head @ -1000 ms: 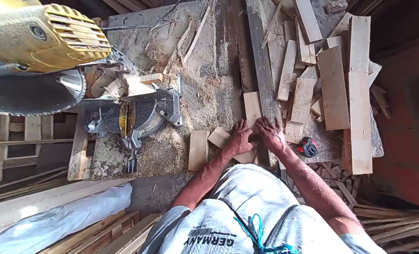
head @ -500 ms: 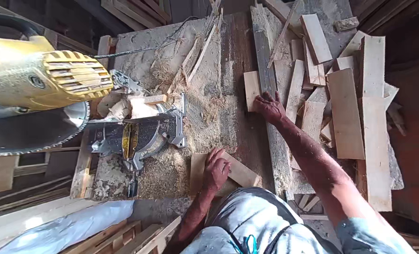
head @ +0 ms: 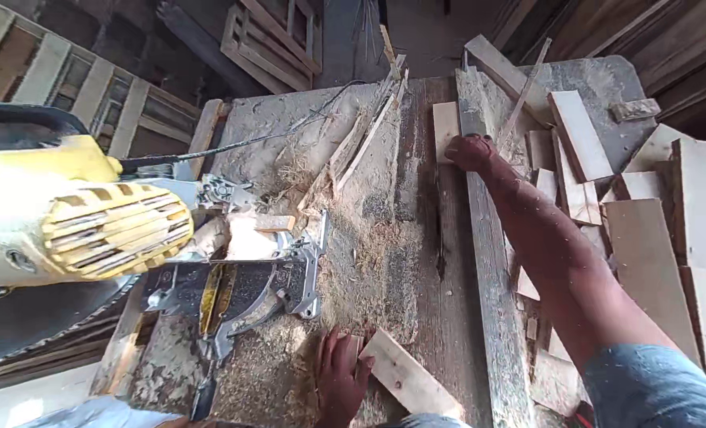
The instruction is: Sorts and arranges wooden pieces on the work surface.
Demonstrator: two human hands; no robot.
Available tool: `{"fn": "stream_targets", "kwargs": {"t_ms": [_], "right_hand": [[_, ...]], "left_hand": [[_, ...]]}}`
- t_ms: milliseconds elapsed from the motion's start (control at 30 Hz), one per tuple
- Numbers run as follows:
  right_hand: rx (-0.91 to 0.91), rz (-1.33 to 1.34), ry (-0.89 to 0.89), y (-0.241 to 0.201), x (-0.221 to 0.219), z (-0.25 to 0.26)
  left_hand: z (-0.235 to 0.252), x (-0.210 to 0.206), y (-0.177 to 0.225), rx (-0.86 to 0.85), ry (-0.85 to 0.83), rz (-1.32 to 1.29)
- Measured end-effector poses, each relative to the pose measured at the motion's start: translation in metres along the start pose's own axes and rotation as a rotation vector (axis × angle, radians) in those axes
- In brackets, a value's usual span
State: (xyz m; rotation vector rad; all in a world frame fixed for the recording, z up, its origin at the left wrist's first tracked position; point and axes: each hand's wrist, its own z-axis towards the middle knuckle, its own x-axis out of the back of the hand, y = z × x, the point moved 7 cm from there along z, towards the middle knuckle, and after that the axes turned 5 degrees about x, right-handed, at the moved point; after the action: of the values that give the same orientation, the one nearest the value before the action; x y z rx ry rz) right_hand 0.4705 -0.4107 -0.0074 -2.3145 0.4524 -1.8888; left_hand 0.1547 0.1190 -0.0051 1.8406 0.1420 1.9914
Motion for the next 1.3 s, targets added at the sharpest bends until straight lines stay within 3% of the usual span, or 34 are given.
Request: {"fn": "stream_targets", "kwargs": {"t_ms": [67, 200, 333, 400, 467, 533, 633, 700, 767, 800, 867, 900, 967, 1000, 1067, 1167, 1233, 1300], "right_hand": [[-0.153, -0.009, -0.015, -0.007, 0.019, 0.021], [-0.380, -0.005, -0.016, -0.021, 0.016, 0.050], [-0.370, 0.106, -0.001, -0.022, 0.038, 0.047], [-0.422, 0.267, 0.066, 0.004, 0.052, 0.024], [-0.400, 0.455, 0.175, 0.036, 0.062, -0.023], [-0.321, 0.549, 0.299, 0.046, 0.067, -0.109], [-0.218, 0.656, 0.369, 0.017, 0.063, -0.258], [-0.138, 0.760, 0.368, -0.024, 0.033, -0.358], [-0.042, 0.801, 0.365, -0.075, -0.006, -0.438], [-0.019, 0.794, 0.338, -0.101, -0.026, -0.471], [0.025, 0.717, 0.316, -0.149, -0.061, -0.520], [0.050, 0.679, 0.310, -0.167, -0.075, -0.537], [0.093, 0.663, 0.324, -0.180, -0.084, -0.567], [0.098, 0.671, 0.380, -0.168, -0.076, -0.585], [-0.060, 0.720, 0.697, -0.101, -0.045, -0.638], [-0.661, 0.831, 1.348, 0.056, -0.034, -0.766], [-1.121, 0.803, 1.474, 0.164, -0.083, -0.846], [-1.472, 0.816, 1.329, 0.255, -0.157, -0.881]], "left_hand": [[-0.001, -0.002, -0.003, 0.010, -0.026, 0.017], [-0.001, -0.004, -0.004, 0.014, -0.032, 0.012], [-0.001, -0.003, -0.005, 0.001, -0.024, 0.002], [-0.003, -0.003, -0.006, 0.004, -0.038, -0.003], [-0.001, -0.002, -0.005, -0.004, -0.030, -0.025], [-0.003, 0.004, -0.003, -0.031, -0.020, -0.046], [-0.008, 0.013, 0.006, -0.138, 0.052, -0.084], [-0.016, 0.018, 0.024, -0.250, 0.050, -0.181], [-0.017, 0.010, 0.065, -0.279, -0.151, -0.455], [-0.023, 0.002, 0.093, -0.216, -0.323, -0.665], [-0.041, -0.016, 0.154, 0.080, -0.667, -1.118], [-0.050, -0.024, 0.180, 0.219, -0.750, -1.270], [-0.058, -0.035, 0.214, 0.285, -0.785, -1.233], [-0.060, -0.036, 0.224, 0.234, -0.778, -1.182], [-0.059, -0.031, 0.231, 0.104, -0.797, -1.175], [-0.060, -0.016, 0.218, 0.004, -0.755, -1.146], [-0.064, -0.009, 0.196, 0.030, -0.681, -1.036], [-0.071, 0.001, 0.171, 0.104, -0.609, -0.890]]}}
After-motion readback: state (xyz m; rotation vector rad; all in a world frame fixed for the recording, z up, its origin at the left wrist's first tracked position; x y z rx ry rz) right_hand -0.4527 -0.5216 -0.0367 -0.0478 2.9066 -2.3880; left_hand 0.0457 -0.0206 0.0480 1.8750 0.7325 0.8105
